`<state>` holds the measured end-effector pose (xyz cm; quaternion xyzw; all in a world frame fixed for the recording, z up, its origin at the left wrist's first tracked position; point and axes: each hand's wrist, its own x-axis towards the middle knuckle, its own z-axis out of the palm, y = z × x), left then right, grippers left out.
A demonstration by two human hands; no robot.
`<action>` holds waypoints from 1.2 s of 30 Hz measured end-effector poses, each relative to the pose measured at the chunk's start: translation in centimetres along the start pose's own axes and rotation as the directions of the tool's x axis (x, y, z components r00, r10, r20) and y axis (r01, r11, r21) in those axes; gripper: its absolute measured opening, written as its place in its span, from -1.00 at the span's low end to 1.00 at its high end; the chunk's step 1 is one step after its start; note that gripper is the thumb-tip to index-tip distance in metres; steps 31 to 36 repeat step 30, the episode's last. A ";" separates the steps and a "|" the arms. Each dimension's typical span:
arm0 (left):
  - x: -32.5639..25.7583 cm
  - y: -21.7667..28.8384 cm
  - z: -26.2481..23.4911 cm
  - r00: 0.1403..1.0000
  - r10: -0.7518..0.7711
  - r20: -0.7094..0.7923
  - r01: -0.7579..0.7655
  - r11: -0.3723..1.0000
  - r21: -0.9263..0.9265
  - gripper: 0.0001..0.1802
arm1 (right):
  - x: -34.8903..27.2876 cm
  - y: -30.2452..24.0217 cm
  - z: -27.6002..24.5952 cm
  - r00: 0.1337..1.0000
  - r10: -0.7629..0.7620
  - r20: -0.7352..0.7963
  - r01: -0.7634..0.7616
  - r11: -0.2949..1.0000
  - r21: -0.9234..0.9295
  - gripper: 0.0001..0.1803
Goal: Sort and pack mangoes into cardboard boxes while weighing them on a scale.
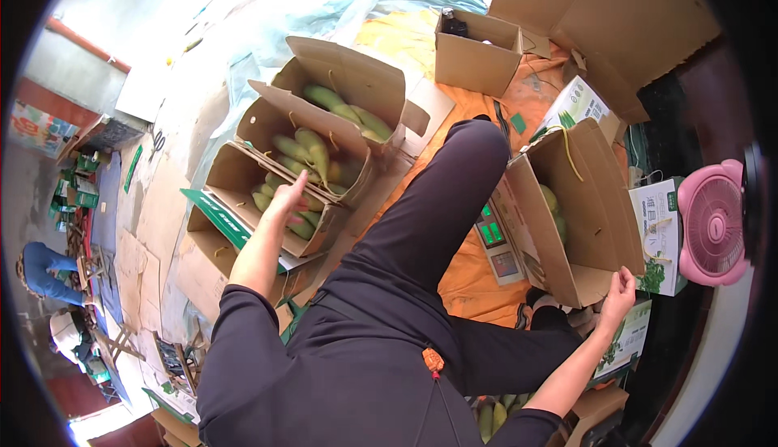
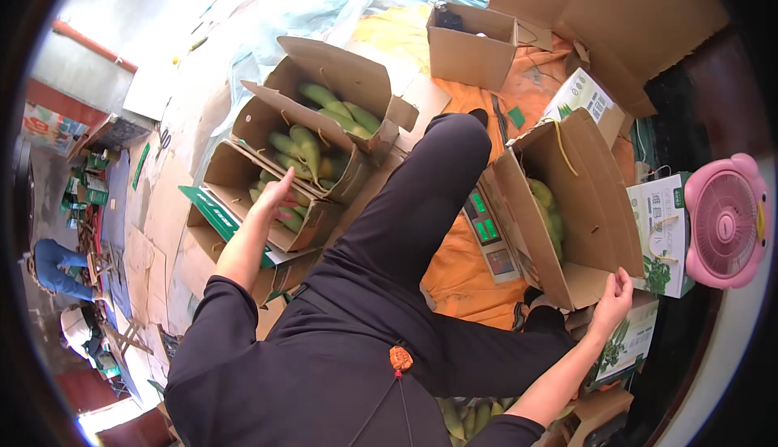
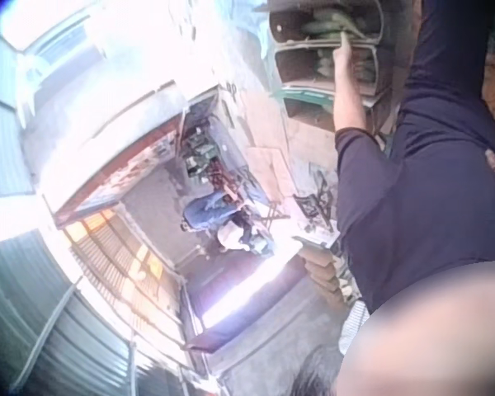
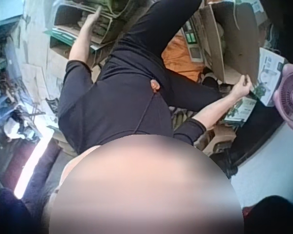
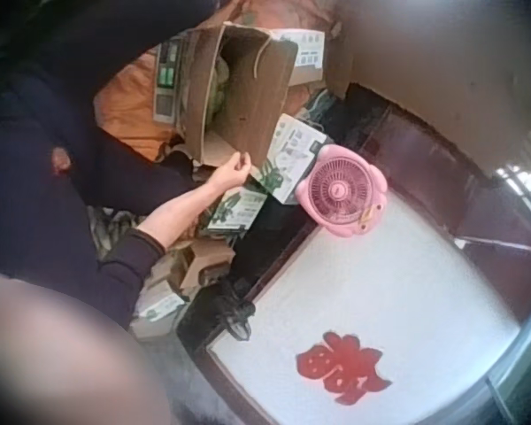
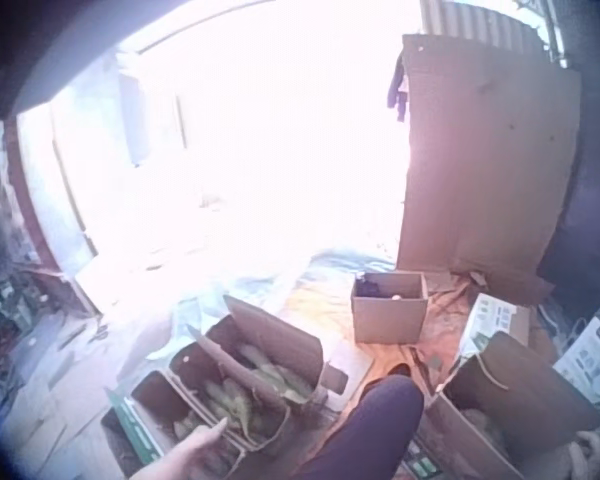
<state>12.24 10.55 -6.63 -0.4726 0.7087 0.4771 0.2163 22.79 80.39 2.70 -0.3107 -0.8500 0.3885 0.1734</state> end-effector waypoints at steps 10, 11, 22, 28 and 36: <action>-9.5 -5.6 5.6 0.581 0.814 0.005 -0.690 0.489 0.534 -0.28 | 1.6 1.5 -0.5 0.996 -0.069 0.047 0.069 0.998 0.007 -0.67; -10.4 -6.9 5.0 0.513 0.857 0.053 -0.743 0.413 0.527 -0.35 | 1.8 1.6 -0.4 0.995 -0.087 0.044 0.087 0.996 0.006 -0.66; -18.0 -18.7 -5.1 0.631 0.739 0.238 -0.607 0.279 0.744 -0.60 | 3.0 3.1 -0.4 0.995 -0.067 0.071 0.065 0.997 0.033 -0.65; -13.4 -19.1 -4.2 0.926 0.337 0.169 -0.285 0.331 0.900 -0.55 | 2.1 1.2 0.2 0.999 -0.014 0.040 0.014 1.000 -0.005 -0.65; -10.9 -20.2 -3.7 0.982 0.161 0.099 -0.162 0.447 0.880 -0.53 | 1.8 1.1 0.3 0.999 -0.011 0.049 0.012 1.000 -0.012 -0.63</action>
